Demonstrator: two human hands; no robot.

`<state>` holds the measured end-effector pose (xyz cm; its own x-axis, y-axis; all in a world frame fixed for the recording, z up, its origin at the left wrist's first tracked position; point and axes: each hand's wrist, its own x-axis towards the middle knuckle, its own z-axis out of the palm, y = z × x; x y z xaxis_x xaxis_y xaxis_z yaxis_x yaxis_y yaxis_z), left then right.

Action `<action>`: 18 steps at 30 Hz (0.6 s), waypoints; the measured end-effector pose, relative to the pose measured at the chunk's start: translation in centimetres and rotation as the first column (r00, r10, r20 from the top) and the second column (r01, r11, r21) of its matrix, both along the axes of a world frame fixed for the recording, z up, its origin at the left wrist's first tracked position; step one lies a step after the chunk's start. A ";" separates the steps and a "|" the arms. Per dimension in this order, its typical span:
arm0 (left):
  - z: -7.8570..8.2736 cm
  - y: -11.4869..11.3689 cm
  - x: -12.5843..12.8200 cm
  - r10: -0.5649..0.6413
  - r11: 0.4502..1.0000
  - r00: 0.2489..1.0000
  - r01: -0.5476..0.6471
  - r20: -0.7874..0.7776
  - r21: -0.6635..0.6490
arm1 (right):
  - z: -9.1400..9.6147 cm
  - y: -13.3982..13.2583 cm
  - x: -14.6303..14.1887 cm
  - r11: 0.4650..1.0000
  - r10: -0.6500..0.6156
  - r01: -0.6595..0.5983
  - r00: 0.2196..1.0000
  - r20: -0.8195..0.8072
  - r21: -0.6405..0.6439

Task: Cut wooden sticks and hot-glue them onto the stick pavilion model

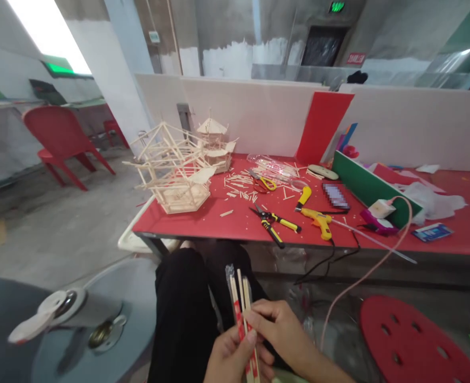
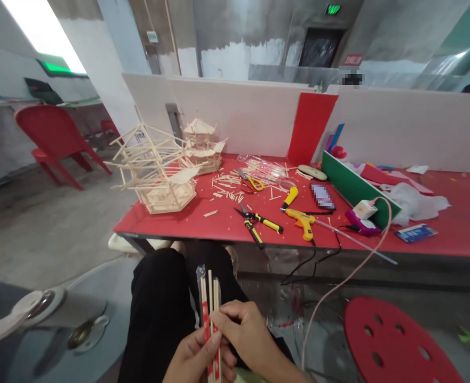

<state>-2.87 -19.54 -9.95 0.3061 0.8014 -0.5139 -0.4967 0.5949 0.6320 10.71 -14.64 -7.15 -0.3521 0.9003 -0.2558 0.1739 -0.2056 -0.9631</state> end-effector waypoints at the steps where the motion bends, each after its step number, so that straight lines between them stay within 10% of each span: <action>1: 0.1 -0.4 0.0 -0.017 1.000 1.000 0.017 0.014 0.013 | -0.3 -0.8 0.2 1.000 0.020 -0.020 1.000 0.015 0.005; 6: 0.9 -0.7 0.5 -0.147 0.987 0.989 0.147 -0.014 0.056 | 0.0 -2.3 2.1 0.994 0.110 -0.111 0.993 -0.039 -0.015; 11: 1.4 0.1 1.1 -0.146 0.986 0.982 0.154 -0.115 0.065 | 2.5 2.1 2.5 0.999 -0.038 0.042 0.979 -0.200 0.016; 18: 1.0 -0.1 -0.2 -0.161 0.983 0.980 0.170 -0.120 0.068 | 2.4 1.9 -1.0 0.974 0.005 -0.031 0.993 -0.118 -0.223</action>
<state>-3.03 -19.61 -8.99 0.3810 0.7832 -0.4914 -0.3181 0.6101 0.7257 9.68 -12.74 -4.78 -0.4065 0.8183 -0.4065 0.0696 -0.4159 -0.9068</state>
